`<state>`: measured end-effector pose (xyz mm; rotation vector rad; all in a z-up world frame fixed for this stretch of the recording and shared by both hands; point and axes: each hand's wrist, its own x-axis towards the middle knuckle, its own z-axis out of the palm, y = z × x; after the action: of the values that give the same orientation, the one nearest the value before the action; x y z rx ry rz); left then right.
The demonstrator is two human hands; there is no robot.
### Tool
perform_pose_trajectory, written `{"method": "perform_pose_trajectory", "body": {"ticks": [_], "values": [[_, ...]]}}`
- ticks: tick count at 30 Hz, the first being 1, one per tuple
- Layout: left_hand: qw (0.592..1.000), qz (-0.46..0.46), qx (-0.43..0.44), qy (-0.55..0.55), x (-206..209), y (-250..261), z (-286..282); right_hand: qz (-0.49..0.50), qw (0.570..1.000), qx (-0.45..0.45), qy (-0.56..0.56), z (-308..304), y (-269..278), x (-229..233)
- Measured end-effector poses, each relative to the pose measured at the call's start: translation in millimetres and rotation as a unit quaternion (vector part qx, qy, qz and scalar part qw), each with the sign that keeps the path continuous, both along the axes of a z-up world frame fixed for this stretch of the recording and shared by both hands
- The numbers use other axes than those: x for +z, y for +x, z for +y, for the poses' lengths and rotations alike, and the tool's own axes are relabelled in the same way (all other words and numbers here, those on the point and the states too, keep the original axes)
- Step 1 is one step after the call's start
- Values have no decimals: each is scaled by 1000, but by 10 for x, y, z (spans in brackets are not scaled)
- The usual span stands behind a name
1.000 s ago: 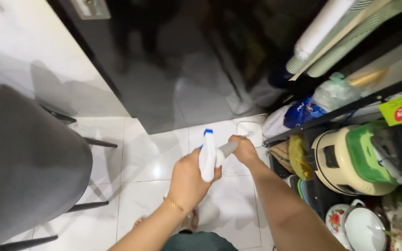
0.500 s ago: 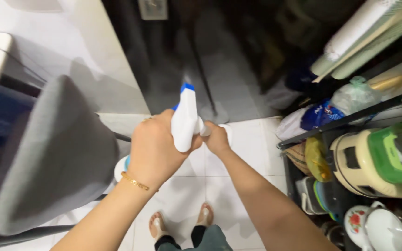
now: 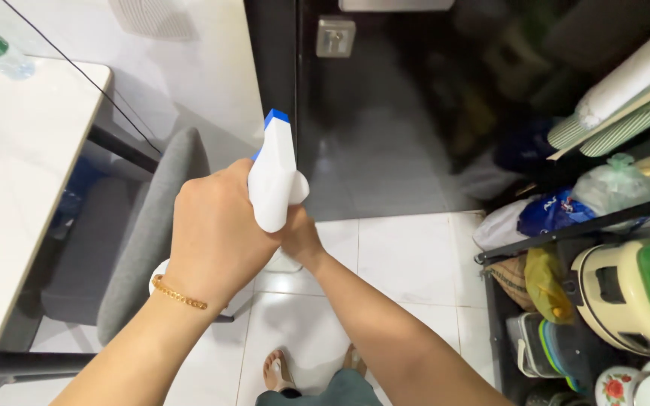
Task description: The recorder uses a spray mop to clean the tiled floor in a kitchen and hallway area.
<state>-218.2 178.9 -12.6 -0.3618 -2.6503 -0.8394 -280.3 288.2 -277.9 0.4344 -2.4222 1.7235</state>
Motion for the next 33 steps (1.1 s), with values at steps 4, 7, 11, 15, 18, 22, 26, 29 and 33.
{"method": "perform_pose_trajectory", "body": {"ticks": [4,7,11,15,18,22,26,29,33], "values": [[1000,15,2,9,50,-28,-105,-150,913,161,-345,-24,-97,17],[999,32,-7,16,100,-57,-216,221,963,135,69,154,-261,182],[999,-34,-16,18,153,-86,-360,-71,960,1,269,470,-731,349],[998,-54,-27,-9,175,-218,-438,47,966,-146,210,703,-1022,1151],[998,-65,-14,-8,81,-463,-428,105,943,-208,238,805,-1254,1563],[998,-34,-34,32,-57,-688,-364,152,926,-249,240,838,-1264,2091],[996,-63,-23,53,-116,-812,-348,259,881,-260,299,868,-1291,2316],[996,-46,-27,67,-184,-869,-373,266,859,-269,344,880,-1313,2474],[993,-63,-20,94,-227,-842,-461,290,833,-279,380,857,-1379,2704]]}}
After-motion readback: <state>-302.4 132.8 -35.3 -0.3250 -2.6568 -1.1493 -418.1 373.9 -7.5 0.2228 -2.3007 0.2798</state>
